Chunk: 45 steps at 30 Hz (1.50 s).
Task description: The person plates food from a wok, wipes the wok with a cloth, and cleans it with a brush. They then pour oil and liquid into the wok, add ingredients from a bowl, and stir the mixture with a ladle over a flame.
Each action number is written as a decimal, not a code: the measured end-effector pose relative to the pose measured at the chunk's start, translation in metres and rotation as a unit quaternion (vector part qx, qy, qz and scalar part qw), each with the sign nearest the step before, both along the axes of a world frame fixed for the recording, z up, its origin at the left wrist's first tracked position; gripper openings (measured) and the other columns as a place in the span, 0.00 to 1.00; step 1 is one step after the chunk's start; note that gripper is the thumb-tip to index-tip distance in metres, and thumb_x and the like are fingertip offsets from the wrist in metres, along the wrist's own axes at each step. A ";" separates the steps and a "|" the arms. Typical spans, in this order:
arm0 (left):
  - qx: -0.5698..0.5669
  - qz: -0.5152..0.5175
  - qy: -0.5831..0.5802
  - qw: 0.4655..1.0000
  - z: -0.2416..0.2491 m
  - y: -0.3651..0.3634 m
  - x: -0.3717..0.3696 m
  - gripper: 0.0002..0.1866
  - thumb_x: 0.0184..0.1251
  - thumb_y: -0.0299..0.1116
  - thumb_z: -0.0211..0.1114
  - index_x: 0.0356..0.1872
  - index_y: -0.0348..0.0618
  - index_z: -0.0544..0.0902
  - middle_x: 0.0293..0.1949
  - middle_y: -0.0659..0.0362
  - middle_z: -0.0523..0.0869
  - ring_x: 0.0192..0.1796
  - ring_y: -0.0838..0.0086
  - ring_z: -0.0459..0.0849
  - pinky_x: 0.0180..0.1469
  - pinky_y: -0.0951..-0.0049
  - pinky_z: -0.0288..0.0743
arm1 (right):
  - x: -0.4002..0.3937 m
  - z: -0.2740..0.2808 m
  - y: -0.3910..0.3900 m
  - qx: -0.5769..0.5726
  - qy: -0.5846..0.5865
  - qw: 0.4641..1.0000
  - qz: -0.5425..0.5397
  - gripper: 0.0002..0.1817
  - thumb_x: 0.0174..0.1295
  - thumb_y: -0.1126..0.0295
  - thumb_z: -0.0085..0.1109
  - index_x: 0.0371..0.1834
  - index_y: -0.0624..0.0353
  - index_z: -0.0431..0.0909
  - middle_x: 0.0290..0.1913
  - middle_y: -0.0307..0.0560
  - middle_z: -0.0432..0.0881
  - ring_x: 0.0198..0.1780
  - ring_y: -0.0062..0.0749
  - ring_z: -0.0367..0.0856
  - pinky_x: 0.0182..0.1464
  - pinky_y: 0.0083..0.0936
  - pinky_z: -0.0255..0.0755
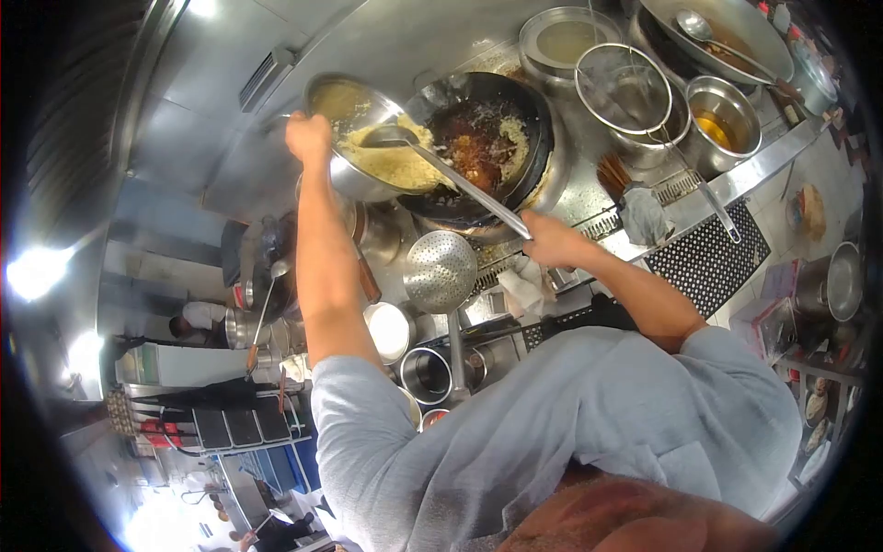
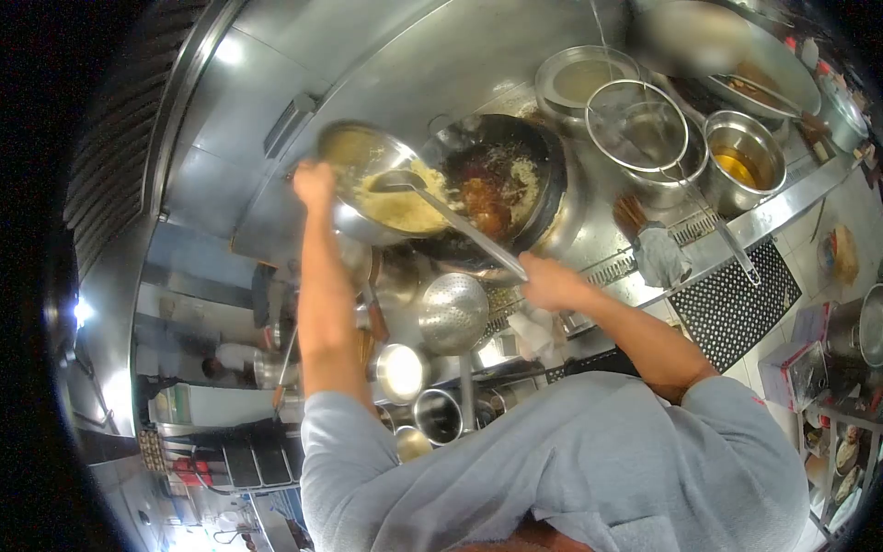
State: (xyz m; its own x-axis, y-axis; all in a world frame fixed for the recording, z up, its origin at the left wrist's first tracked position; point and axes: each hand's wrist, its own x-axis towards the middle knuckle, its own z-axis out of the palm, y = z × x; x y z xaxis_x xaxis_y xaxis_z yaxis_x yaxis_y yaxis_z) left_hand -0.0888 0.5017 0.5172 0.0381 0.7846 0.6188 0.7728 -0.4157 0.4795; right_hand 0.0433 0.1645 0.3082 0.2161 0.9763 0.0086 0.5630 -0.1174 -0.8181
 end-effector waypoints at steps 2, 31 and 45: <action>-0.021 0.004 0.015 1.000 0.003 0.008 0.000 0.10 0.46 0.29 0.57 0.30 0.36 0.80 0.36 0.41 0.84 0.42 0.46 0.82 0.47 0.58 0.73 | 0.009 0.030 0.001 -0.085 0.031 0.996 0.015 0.16 0.55 0.70 0.51 0.45 0.66 0.68 0.32 0.60 0.79 0.29 0.49 0.79 0.31 0.41 0.70; -0.014 -0.037 0.069 0.997 0.002 0.021 0.010 0.11 0.46 0.30 0.58 0.32 0.36 0.80 0.36 0.40 0.84 0.43 0.46 0.82 0.48 0.58 0.73 | 0.014 0.029 0.031 -0.100 0.046 0.994 0.019 0.16 0.54 0.72 0.52 0.45 0.68 0.68 0.30 0.62 0.79 0.27 0.49 0.81 0.30 0.40 0.72; 0.031 -0.031 0.077 0.996 -0.002 0.007 0.019 0.11 0.47 0.30 0.58 0.31 0.37 0.80 0.34 0.41 0.84 0.43 0.46 0.82 0.47 0.57 0.74 | 0.017 0.035 0.030 -0.087 0.042 0.995 -0.006 0.15 0.53 0.72 0.51 0.44 0.67 0.69 0.29 0.59 0.80 0.27 0.47 0.82 0.28 0.41 0.73</action>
State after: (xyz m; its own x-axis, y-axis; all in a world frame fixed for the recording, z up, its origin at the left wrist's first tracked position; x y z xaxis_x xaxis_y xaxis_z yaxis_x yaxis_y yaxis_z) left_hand -0.0697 0.5089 0.5147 0.1831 0.7388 0.6485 0.8067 -0.4900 0.3304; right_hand 0.0599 0.1945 0.3427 0.2206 0.9587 -0.1797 0.4904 -0.2682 -0.8292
